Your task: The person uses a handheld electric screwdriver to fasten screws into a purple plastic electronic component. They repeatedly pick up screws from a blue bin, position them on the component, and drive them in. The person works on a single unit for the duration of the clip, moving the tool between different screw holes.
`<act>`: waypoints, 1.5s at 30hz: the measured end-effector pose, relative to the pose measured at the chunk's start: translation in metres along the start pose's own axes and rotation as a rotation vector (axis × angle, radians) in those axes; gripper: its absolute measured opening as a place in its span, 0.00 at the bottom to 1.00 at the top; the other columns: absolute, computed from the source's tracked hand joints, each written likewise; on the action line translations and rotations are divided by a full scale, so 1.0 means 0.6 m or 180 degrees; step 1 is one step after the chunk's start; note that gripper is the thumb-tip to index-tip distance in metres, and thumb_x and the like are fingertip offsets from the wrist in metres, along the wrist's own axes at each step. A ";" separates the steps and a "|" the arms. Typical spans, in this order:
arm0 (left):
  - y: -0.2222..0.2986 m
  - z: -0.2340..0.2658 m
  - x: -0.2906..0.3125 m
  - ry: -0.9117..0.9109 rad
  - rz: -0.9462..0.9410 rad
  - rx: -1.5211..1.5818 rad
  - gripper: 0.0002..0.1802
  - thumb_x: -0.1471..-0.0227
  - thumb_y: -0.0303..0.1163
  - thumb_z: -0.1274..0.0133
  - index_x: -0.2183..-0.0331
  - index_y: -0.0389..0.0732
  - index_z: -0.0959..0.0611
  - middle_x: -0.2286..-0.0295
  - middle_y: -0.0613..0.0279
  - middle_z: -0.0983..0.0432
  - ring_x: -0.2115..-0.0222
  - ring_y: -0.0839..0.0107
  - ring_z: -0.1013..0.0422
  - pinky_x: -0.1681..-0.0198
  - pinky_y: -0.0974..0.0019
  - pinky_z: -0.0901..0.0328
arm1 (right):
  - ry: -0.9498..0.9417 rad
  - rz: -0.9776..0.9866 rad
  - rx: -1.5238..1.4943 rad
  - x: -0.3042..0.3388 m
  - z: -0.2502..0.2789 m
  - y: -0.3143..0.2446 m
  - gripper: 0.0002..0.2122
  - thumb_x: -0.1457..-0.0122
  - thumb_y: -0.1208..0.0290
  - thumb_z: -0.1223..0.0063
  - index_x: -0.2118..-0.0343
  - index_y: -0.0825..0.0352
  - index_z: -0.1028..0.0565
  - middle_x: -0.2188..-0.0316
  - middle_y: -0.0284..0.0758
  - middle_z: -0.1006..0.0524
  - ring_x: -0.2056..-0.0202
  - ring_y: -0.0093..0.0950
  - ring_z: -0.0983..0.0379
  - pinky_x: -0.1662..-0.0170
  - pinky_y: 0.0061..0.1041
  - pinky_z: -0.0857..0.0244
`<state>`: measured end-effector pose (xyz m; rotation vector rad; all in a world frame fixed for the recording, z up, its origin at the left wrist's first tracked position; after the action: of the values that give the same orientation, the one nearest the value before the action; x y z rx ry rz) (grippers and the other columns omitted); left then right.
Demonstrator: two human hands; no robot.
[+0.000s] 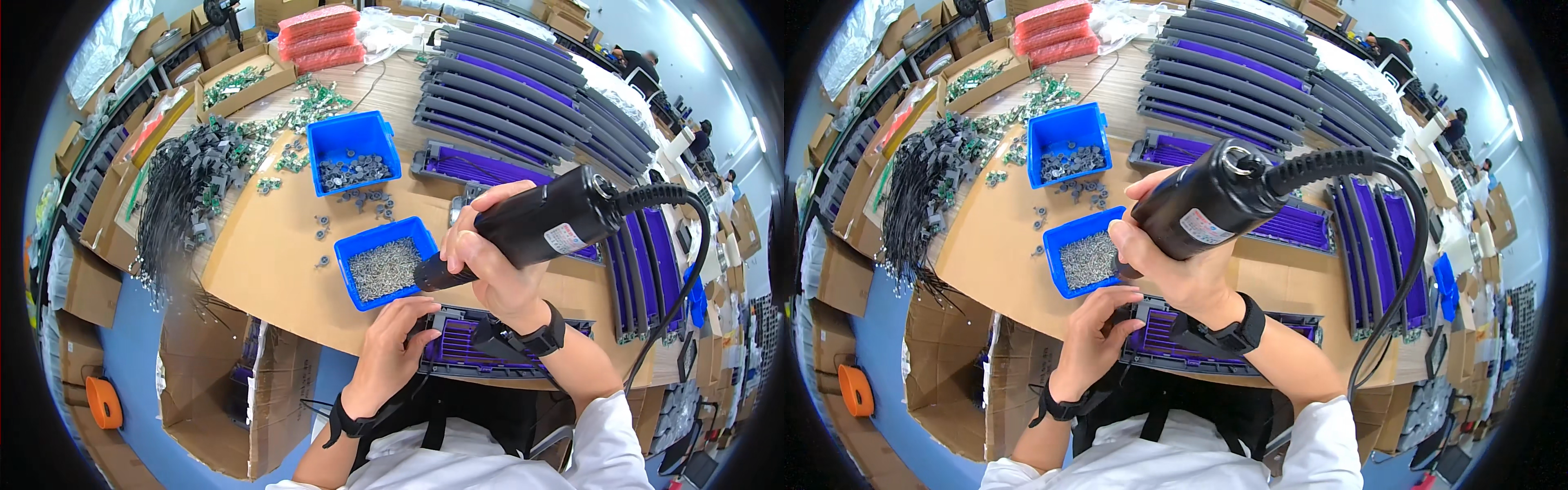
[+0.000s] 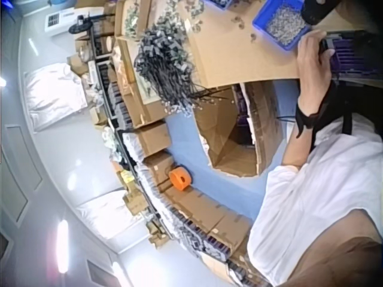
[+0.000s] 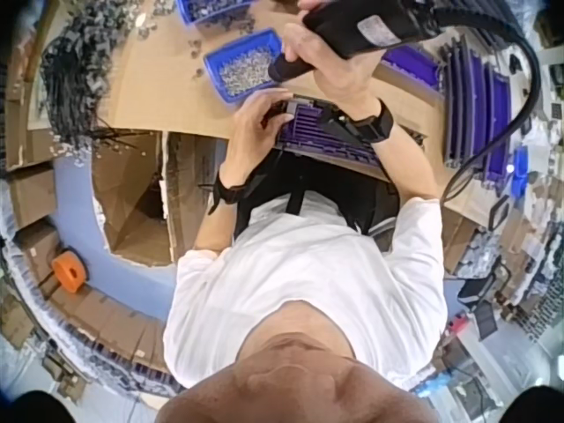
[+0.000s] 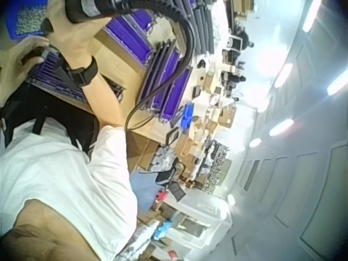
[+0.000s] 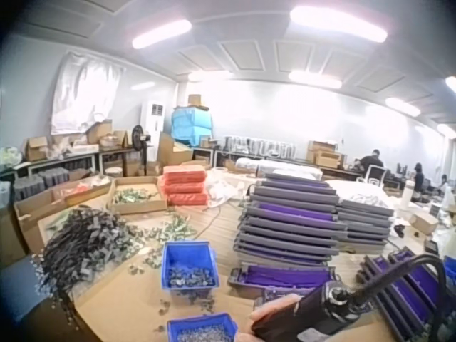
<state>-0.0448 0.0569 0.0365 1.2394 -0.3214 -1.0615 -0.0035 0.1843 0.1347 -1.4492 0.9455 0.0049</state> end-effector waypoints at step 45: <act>-0.010 -0.006 0.002 0.0198 -0.0044 0.0230 0.38 0.64 0.15 0.38 0.48 0.32 0.32 0.47 0.52 0.39 0.63 0.64 0.28 0.60 0.65 0.31 | 0.0290 0.0259 -0.1040 -0.002 0.019 -0.027 0.14 0.49 0.86 0.50 0.59 0.71 0.35 0.78 0.36 0.29 0.79 0.25 0.29 0.72 0.26 0.33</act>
<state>-0.0445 0.0581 0.0296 1.3382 -0.3061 -1.0285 0.0104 0.1914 0.1466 -1.7208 1.1153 0.1611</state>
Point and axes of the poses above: each hand's wrist, its own x-axis away from the middle knuckle, its own z-axis out of the back of the hand, y = z × x, the point moved 7 cm from there along -x, towards the middle knuckle
